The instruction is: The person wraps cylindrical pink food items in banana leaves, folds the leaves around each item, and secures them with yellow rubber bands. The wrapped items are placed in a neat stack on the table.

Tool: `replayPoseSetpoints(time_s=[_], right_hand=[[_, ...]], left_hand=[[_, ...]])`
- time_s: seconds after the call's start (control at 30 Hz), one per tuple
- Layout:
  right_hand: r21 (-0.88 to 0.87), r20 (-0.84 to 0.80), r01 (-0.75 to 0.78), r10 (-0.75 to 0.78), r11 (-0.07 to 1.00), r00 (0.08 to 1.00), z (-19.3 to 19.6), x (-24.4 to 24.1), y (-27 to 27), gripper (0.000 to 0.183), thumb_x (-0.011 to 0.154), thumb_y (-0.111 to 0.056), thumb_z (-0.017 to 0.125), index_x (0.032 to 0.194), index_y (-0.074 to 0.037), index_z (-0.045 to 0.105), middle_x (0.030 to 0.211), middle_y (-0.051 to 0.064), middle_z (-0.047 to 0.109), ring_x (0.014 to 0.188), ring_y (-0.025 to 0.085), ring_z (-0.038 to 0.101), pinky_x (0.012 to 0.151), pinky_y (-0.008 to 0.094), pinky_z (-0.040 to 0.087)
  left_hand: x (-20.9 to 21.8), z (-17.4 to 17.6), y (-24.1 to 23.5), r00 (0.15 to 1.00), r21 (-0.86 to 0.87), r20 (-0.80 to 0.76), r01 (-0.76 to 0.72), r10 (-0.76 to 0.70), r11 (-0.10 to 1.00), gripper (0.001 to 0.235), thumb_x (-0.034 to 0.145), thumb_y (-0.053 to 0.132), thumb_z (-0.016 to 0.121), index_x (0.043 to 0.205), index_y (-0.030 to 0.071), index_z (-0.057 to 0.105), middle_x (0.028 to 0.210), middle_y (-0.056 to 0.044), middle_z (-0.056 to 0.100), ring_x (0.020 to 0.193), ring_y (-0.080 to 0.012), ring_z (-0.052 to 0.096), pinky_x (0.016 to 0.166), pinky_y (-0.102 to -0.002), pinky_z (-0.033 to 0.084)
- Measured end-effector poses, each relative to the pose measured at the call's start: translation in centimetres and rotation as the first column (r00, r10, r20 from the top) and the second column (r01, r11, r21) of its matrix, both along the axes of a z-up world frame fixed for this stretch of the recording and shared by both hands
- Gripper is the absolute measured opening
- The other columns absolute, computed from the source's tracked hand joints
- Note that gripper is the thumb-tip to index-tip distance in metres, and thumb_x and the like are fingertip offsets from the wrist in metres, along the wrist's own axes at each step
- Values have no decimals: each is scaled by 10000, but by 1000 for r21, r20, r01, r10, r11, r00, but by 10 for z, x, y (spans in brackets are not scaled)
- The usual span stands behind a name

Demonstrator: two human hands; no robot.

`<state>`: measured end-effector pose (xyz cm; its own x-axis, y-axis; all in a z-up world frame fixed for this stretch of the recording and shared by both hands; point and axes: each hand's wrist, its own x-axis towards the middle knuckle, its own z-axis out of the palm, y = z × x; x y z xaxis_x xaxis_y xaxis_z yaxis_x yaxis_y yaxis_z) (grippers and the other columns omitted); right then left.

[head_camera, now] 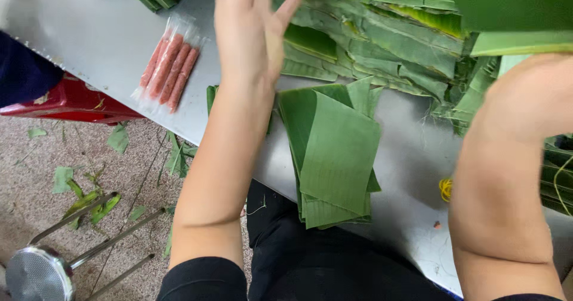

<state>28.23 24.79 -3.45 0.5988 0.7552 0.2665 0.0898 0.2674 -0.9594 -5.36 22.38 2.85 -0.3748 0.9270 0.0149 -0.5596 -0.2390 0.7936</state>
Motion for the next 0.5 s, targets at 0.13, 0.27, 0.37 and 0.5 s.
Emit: replayPoseSetpoints(time_s=[0.13, 0.27, 0.37, 0.5], right_hand=[[381, 619, -435, 125, 816, 776, 28, -59, -37, 175, 1060, -116, 602, 1139, 38, 626, 1080, 162, 663, 929, 277, 632, 818, 440, 516], [155, 960, -915, 161, 373, 228, 43, -92, -51, 352, 774, -94, 871, 1103, -130, 753, 1071, 114, 668, 965, 303, 661, 871, 465, 546], [30, 987, -842, 119, 539, 111, 37, -96, -80, 475, 727, -162, 871, 1170, -246, 722, 1214, 86, 658, 1137, 309, 624, 1021, 509, 495], [-78, 705, -897, 661, 434, 258, 28, -88, -135, 622, 869, -557, 821, 1316, -145, 689, 1241, 48, 647, 1113, 257, 603, 920, 453, 502]], left_hand=[[16, 11, -91, 953, 61, -73, 297, -293, 953, 652, 1010, 490, 663, 1550, 263, 377, 1573, 126, 336, 1505, -161, 396, 1269, -518, 323], [20, 2, -128, 850, -99, 371, 436, -374, 894, 489, 1046, 226, 670, 1446, -4, 505, 1393, -145, 594, 1290, -288, 580, 1126, -483, 463], [18, 3, -129, 923, -358, 359, 271, -136, 894, 454, 955, 74, 676, 1376, -10, 527, 1293, -152, 633, 1152, -307, 649, 981, -485, 556], [15, -3, -143, 900, -448, 435, 228, -12, 864, 423, 936, 80, 656, 1338, 0, 550, 1258, -153, 658, 1106, -296, 678, 926, -466, 598]])
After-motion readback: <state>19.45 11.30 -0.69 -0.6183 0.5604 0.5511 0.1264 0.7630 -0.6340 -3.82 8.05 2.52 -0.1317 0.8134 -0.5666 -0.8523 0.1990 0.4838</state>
